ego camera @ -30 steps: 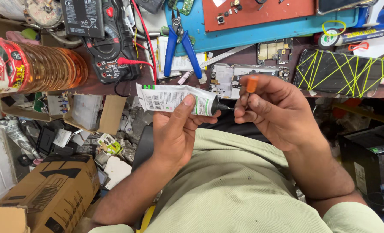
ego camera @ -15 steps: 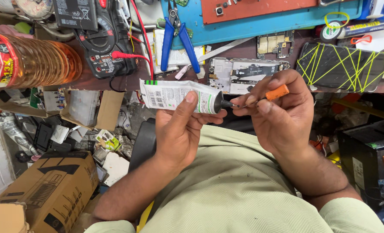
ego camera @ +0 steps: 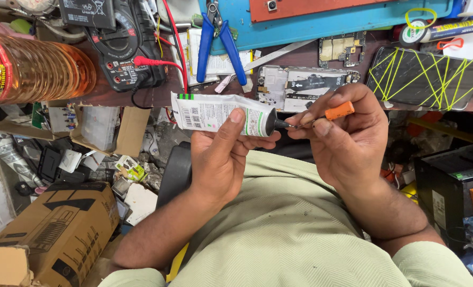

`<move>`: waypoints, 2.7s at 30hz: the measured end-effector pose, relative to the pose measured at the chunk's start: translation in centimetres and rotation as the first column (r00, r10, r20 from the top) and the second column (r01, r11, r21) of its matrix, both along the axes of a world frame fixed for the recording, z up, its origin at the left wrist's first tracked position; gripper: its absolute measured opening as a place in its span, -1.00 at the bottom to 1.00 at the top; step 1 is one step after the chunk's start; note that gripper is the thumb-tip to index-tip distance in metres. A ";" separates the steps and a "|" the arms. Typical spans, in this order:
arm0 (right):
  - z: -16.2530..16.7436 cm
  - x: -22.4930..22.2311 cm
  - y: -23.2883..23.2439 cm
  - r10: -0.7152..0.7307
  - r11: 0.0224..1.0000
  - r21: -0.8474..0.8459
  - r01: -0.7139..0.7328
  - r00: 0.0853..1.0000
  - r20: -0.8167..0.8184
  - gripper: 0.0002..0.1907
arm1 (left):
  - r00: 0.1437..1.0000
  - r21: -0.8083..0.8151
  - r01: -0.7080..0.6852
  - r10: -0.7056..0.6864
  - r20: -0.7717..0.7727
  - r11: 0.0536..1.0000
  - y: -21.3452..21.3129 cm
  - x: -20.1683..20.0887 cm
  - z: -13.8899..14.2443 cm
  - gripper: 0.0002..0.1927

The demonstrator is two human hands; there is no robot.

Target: The person works on a disassembled smartphone at a cluttered repair bench. They pick up a small phone component, apply adhesive from a glue tube onto it, press and reposition the part in hand, then place and press the component into the phone frame on the bench.

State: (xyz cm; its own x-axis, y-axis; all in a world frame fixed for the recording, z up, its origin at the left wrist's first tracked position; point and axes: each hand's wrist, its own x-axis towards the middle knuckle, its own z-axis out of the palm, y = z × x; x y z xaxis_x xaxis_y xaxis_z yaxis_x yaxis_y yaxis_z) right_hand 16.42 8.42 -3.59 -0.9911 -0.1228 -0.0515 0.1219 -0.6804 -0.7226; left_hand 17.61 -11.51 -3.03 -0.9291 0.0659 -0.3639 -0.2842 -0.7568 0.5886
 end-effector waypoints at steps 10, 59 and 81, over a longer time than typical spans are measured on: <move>-1.0 0.6 0.0 0.012 0.896 0.437 0.078 0.980 -0.201 -0.78 | 0.998 -0.075 -0.044 0.041 -0.038 0.996 0.0 0.4 -0.2 -0.73; -6.1 -3.7 18.9 -0.226 -0.438 0.888 0.139 0.939 -0.258 -0.59 | 0.672 -0.808 -0.576 -0.634 -0.383 -0.122 -0.9 -16.0 -2.0 -0.72; -1.3 -1.5 3.1 0.440 -0.133 0.751 0.647 0.717 -0.540 -0.68 | 0.615 -0.900 -0.415 -0.769 -0.172 -0.131 -2.9 -6.9 -1.8 -0.72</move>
State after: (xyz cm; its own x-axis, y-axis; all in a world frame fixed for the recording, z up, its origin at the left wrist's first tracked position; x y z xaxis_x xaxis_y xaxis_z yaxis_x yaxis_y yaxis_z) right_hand 14.88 11.52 -4.85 -0.8038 -0.3737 0.4629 -0.5394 0.7859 -0.3023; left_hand 10.70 -14.42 -4.86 -0.8430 0.4785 0.2459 0.5337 0.6860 0.4946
